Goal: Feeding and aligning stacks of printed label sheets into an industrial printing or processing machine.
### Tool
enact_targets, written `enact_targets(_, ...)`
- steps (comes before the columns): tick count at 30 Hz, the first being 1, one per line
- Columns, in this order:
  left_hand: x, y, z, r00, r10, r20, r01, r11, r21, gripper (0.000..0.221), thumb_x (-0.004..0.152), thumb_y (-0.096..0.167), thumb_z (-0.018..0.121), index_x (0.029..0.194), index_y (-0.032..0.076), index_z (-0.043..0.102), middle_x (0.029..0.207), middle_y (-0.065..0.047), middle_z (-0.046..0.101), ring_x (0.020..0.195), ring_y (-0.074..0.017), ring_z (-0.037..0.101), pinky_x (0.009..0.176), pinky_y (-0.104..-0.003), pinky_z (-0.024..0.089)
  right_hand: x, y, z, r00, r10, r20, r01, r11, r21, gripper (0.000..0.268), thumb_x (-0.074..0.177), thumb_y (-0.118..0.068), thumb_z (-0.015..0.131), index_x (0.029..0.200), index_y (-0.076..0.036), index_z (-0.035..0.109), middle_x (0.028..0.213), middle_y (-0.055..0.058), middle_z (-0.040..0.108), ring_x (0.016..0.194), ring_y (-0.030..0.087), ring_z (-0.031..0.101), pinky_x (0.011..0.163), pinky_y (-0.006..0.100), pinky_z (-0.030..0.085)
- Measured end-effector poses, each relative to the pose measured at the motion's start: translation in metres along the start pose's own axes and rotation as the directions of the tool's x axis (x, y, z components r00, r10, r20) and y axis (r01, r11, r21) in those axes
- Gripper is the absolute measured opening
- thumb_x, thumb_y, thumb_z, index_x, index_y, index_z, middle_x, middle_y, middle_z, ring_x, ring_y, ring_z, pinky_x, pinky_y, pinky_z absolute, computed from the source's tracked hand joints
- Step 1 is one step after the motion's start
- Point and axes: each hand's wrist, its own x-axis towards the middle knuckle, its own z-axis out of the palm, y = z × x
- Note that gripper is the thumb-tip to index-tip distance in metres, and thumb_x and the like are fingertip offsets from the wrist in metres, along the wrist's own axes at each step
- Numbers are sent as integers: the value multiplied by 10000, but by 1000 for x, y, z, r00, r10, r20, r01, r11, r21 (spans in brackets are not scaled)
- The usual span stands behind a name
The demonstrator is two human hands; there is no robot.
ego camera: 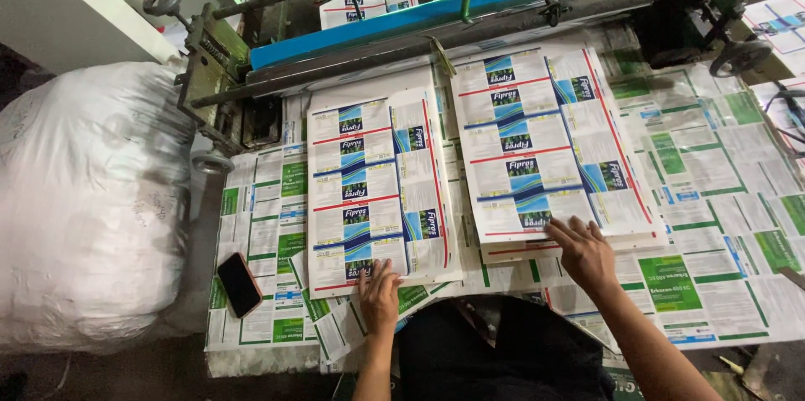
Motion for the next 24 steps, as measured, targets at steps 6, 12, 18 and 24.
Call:
enact_targets(6, 2, 8, -7, 1000, -20, -5, 20, 1000, -11, 98, 903, 188, 731, 957, 116, 691, 1288, -43, 727, 1329, -274, 596, 1155, -568, 368, 36, 16, 19, 996, -55, -66, 55, 998, 4, 400, 964, -67, 534, 1287, -243, 690, 1436, -51, 643, 1365, 283, 580, 1165, 507, 438)
enact_targets(12, 4, 8, -9, 1000, -25, -8, 25, 1000, -14, 108, 927, 224, 707, 944, 117, 701, 1291, -40, 725, 1332, -273, 592, 1153, -571, 363, 77, 12, 14, 999, -39, -11, 38, 998, -51, 449, 887, -84, 584, 1297, -235, 689, 1440, -40, 632, 1356, 268, 549, 1171, 509, 397)
enact_targets(18, 4, 11, -12, 999, -45, 0, 45, 998, -34, 183, 973, 276, 640, 936, 116, 722, 1299, -39, 724, 1332, -272, 591, 1148, -570, 367, 108, 15, 27, 1000, 7, -1, -7, 1000, -18, 458, 926, -90, 551, 1342, -254, 651, 1458, -49, 626, 1387, 243, 521, 1221, 505, 357)
enact_targets(24, 4, 5, -5, 997, -72, 17, 72, 997, 1, 215, 978, 303, 630, 904, 129, 732, 1286, -24, 730, 1325, -265, 598, 1150, -564, 373, 117, 21, 46, 998, 21, -56, -24, 998, -61, 501, 941, -111, 492, 1419, -197, 615, 1499, 23, 591, 1434, 320, 470, 1214, 531, 304)
